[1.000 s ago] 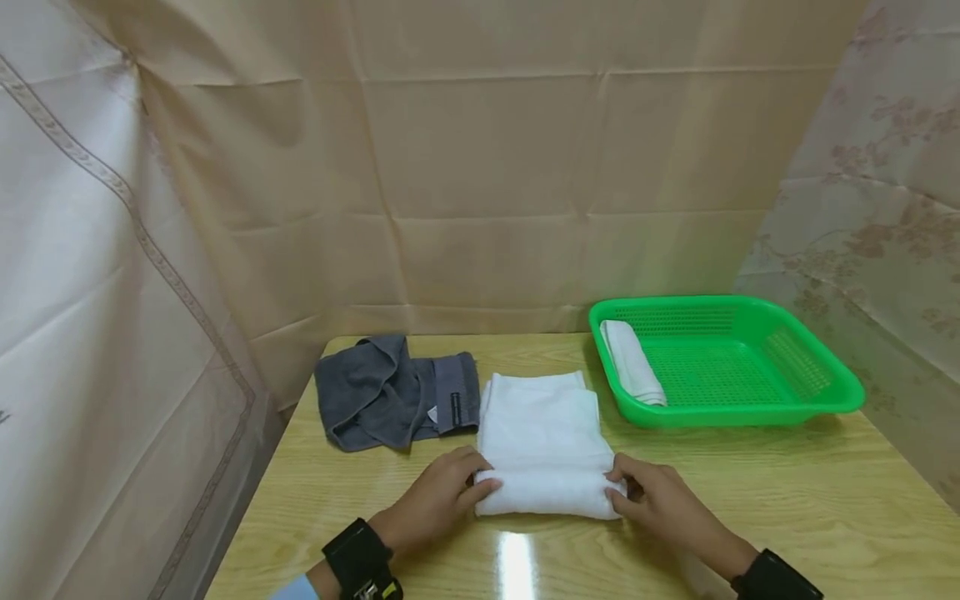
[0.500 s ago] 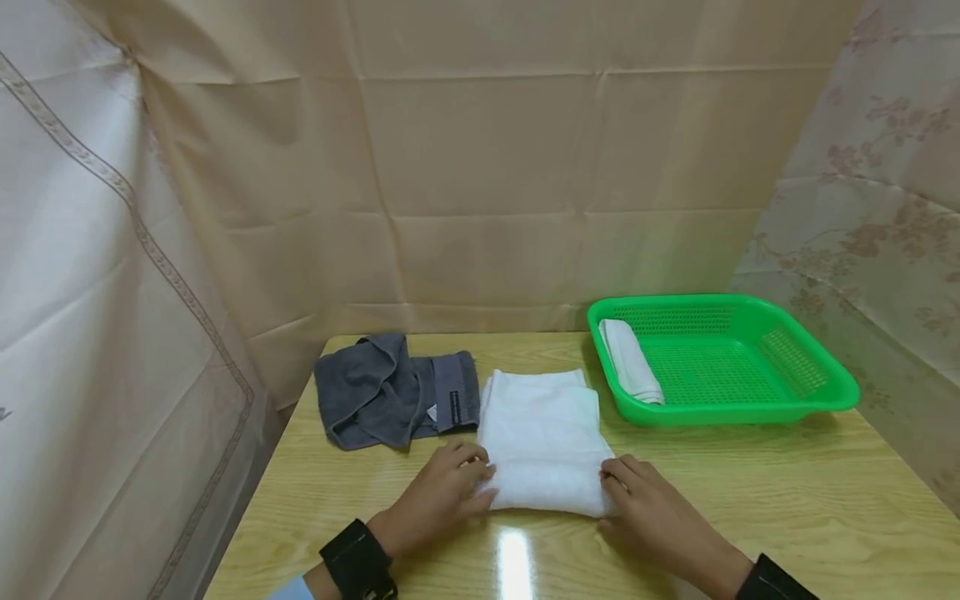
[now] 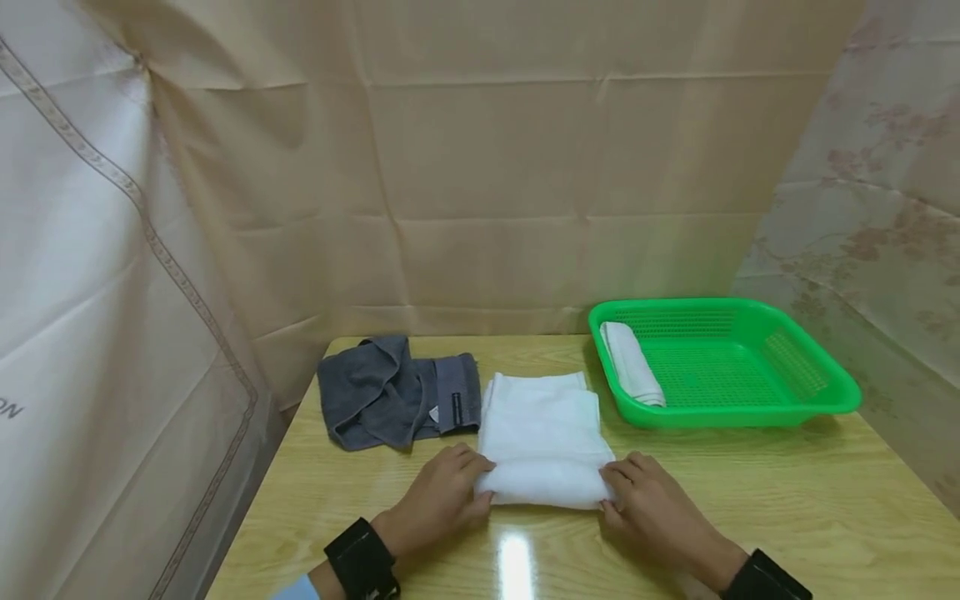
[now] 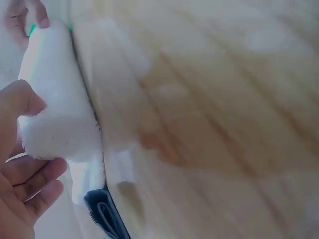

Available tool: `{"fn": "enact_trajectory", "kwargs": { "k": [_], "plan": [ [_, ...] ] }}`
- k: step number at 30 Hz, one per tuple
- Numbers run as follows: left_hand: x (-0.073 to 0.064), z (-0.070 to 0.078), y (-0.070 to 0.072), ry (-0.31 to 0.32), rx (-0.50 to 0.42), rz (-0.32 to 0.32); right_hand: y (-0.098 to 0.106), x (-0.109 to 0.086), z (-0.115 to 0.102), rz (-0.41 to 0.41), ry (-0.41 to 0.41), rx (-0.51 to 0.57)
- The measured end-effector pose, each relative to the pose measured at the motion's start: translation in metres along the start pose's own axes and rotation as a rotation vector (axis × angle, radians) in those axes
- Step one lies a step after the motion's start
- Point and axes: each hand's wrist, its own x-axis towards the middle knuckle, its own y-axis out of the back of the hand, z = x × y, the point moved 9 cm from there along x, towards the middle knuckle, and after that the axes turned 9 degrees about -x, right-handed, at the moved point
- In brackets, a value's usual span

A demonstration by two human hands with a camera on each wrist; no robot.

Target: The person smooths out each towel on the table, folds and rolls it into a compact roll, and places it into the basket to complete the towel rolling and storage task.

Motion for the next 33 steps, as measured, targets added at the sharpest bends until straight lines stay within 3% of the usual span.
{"fn": "enact_trajectory", "kwargs": {
  "k": [4, 10, 13, 15, 19, 23, 27, 33],
  "plan": [
    [0.002, -0.007, 0.0, 0.077, -0.078, -0.021, -0.006, -0.001, 0.01, -0.063, -0.073, 0.097],
    [0.001, -0.02, -0.004, 0.234, -0.284, -0.042, -0.025, -0.003, 0.031, -0.299, -0.319, 0.437],
    [0.002, -0.024, -0.004, 0.264, -0.339, -0.025, -0.03, -0.001, 0.036, -0.347, -0.38, 0.549],
    [0.003, -0.024, -0.001, 0.242, -0.318, 0.004, -0.031, 0.001, 0.037, -0.356, -0.375, 0.564],
    [0.005, -0.012, 0.008, 0.082, -0.136, 0.076, -0.029, 0.007, 0.035, -0.371, -0.352, 0.459],
    [0.004, 0.003, 0.009, -0.062, 0.071, 0.078, -0.018, 0.014, 0.025, -0.339, -0.28, 0.17],
    [0.002, 0.011, 0.004, -0.098, 0.152, 0.002, -0.007, 0.014, 0.009, -0.284, -0.179, -0.067],
    [0.004, 0.013, 0.0, -0.089, 0.094, -0.026, -0.001, 0.009, -0.006, -0.21, -0.012, -0.146]
  ]
}}
